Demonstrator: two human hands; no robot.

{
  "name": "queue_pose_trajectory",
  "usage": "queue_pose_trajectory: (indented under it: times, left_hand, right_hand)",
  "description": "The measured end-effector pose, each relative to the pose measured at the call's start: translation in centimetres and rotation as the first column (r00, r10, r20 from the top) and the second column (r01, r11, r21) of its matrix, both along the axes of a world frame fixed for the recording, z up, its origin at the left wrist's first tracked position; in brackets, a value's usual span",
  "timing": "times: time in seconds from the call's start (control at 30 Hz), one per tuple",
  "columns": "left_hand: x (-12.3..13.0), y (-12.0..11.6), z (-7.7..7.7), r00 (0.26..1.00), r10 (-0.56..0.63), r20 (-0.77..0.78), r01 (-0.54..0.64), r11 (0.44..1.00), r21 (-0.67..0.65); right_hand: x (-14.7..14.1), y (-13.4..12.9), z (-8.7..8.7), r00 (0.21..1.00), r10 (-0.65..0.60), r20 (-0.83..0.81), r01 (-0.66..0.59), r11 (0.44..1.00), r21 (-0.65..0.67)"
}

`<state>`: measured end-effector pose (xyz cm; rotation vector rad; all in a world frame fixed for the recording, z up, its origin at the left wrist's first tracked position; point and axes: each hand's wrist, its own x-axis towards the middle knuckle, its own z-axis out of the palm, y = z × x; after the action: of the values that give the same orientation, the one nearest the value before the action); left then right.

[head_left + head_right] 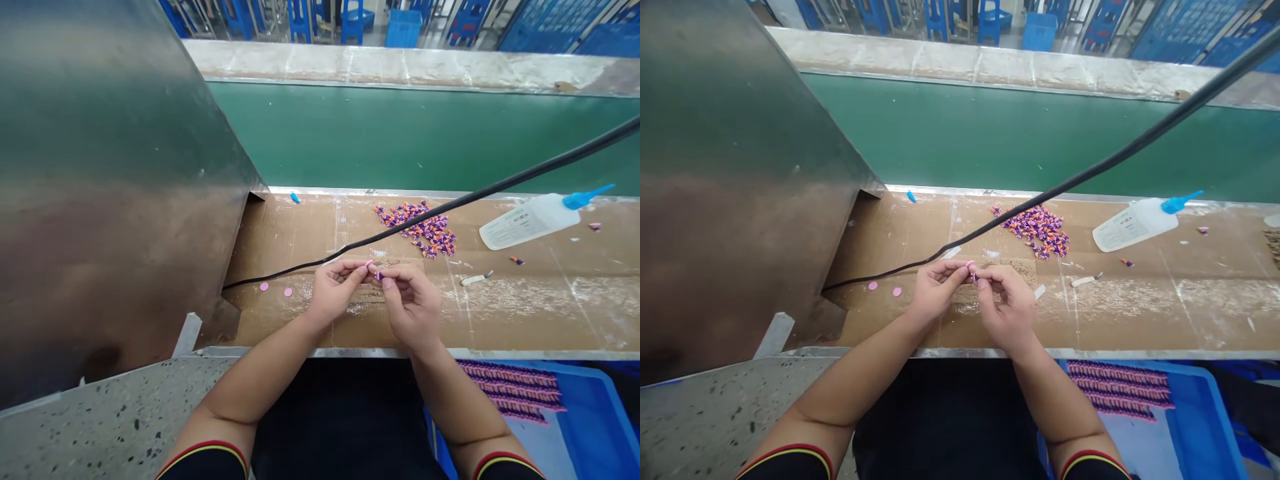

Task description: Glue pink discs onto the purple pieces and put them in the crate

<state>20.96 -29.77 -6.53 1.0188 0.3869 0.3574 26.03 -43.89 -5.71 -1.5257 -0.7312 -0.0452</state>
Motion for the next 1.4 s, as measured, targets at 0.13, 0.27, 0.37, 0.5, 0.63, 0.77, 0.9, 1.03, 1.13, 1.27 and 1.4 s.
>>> queue_pose_trajectory:
  times: [0.13,0.27,0.37,0.5,0.63,0.77,0.9,1.03,1.13,1.27,1.4]
  left_hand:
    - [-0.2,0.1,-0.4,0.999,0.022,0.025,-0.023,0.999,0.039]
    - [-0.2,-0.1,-0.3,0.997,0.078,0.0,-0.078,0.996,-0.032]
    - [-0.3,-0.2,0.0,0.996,0.081,0.03,-0.078,0.992,-0.098]
    - [-0.5,-0.3,0.3,0.994,0.079,0.076,-0.07,0.991,-0.113]
    - [-0.6,-0.5,0.3,0.992,0.104,0.073,-0.1,0.993,-0.056]
    - [-0.8,-0.5,0.1,0.993,0.116,0.022,-0.117,0.992,0.046]
    - [-1.1,-0.4,-0.2,0.993,0.115,0.018,-0.116,0.984,0.133]
    - [-1.4,-0.5,0.0,0.984,0.16,0.083,-0.176,0.947,0.268]
    - [-1.6,-0.6,0.4,0.976,0.153,0.157,-0.2,0.914,0.353]
    - [-1.8,-0.6,0.6,0.973,0.122,0.195,-0.194,0.888,0.417]
    - [-1.8,-0.5,0.5,0.981,0.113,0.156,-0.169,0.89,0.423]
  right_hand:
    - [-1.3,0.5,-0.5,0.996,-0.071,0.045,0.07,0.997,0.02]
    - [-1.6,1.4,-0.7,0.974,-0.172,0.145,0.157,0.982,0.108]
    - [-1.7,2.0,-1.0,0.956,-0.236,0.175,0.211,0.965,0.153]
    - [-1.7,2.5,-1.2,0.929,-0.295,0.226,0.261,0.951,0.168]
    - [-1.8,2.7,-1.3,0.911,-0.321,0.257,0.296,0.946,0.134]
    - [-2.0,2.7,-1.3,0.927,-0.32,0.194,0.309,0.947,0.086]
    - [-2.1,2.6,-1.3,0.939,-0.311,0.146,0.306,0.95,0.055]
    - [-2.2,2.5,-1.0,0.928,-0.323,0.186,0.318,0.946,0.056]
    - [-2.4,2.4,-0.8,0.923,-0.326,0.203,0.316,0.945,0.08]
    - [-2.4,2.4,-0.7,0.921,-0.34,0.191,0.336,0.94,0.055]
    - [-2.4,2.7,-0.4,0.921,-0.345,0.183,0.339,0.939,0.061]
